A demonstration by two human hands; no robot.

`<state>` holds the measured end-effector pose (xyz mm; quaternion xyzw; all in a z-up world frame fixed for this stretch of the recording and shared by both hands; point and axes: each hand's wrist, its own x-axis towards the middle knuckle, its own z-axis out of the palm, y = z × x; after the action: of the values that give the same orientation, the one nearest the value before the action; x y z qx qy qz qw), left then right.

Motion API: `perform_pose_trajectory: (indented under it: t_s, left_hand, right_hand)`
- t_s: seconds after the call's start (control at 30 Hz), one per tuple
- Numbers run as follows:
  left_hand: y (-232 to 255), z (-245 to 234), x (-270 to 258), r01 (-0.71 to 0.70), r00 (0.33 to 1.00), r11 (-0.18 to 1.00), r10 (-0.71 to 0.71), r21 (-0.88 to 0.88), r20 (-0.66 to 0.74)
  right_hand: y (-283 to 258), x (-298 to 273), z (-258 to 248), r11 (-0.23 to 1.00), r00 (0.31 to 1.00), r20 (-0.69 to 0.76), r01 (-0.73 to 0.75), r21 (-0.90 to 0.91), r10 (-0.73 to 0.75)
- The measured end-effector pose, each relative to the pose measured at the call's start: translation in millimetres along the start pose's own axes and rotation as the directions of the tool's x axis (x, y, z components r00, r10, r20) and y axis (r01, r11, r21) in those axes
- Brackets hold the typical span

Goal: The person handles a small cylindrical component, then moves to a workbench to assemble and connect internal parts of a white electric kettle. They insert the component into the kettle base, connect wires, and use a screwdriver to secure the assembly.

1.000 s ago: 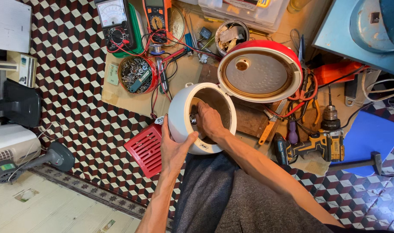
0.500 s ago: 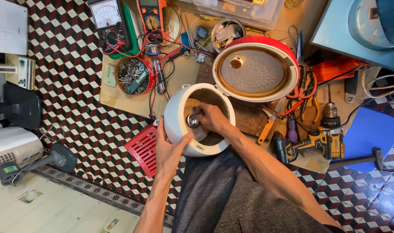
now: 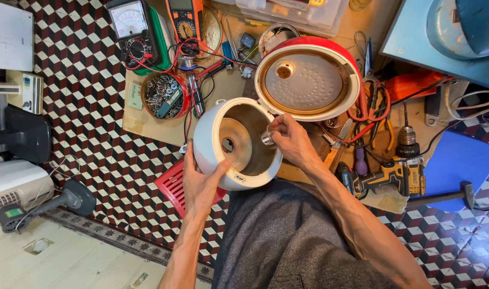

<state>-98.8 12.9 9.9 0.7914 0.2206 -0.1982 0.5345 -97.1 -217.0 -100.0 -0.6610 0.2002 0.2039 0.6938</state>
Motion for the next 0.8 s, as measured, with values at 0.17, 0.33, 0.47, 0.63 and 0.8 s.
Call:
perform_pose_trajectory:
  t_s: [0.17,0.33,0.47,0.63,0.8]
  left_hand:
    - [27.6,-12.5,-3.3,-0.145,0.984,0.963,0.165,0.228,-0.071]
    - [62.3,-39.5,-2.6,-0.231,0.947,0.807,0.316,0.543,-0.065]
    - [75.1,-56.8,2.5,-0.239,0.941,0.74,0.336,0.629,-0.038]
    - [71.8,-61.2,11.4,-0.277,0.936,0.693,0.351,0.666,0.024]
    - [69.0,-44.5,8.5,-0.27,0.929,0.675,0.37,0.687,0.002]
  right_hand:
    - [0.9,-27.0,-14.8,0.986,0.98,0.144,-0.149,0.071,0.138]
    - [17.5,-82.9,-66.4,0.97,0.97,-0.026,-0.243,-0.007,0.242]
    - [41.7,-89.7,-109.6,0.864,0.894,-0.448,0.23,0.448,-0.006]
    - [67.0,0.7,-120.0,0.669,0.931,-0.363,0.302,0.68,-0.052]
    - [47.6,-18.6,-93.0,0.661,0.969,-0.246,0.175,0.729,0.015]
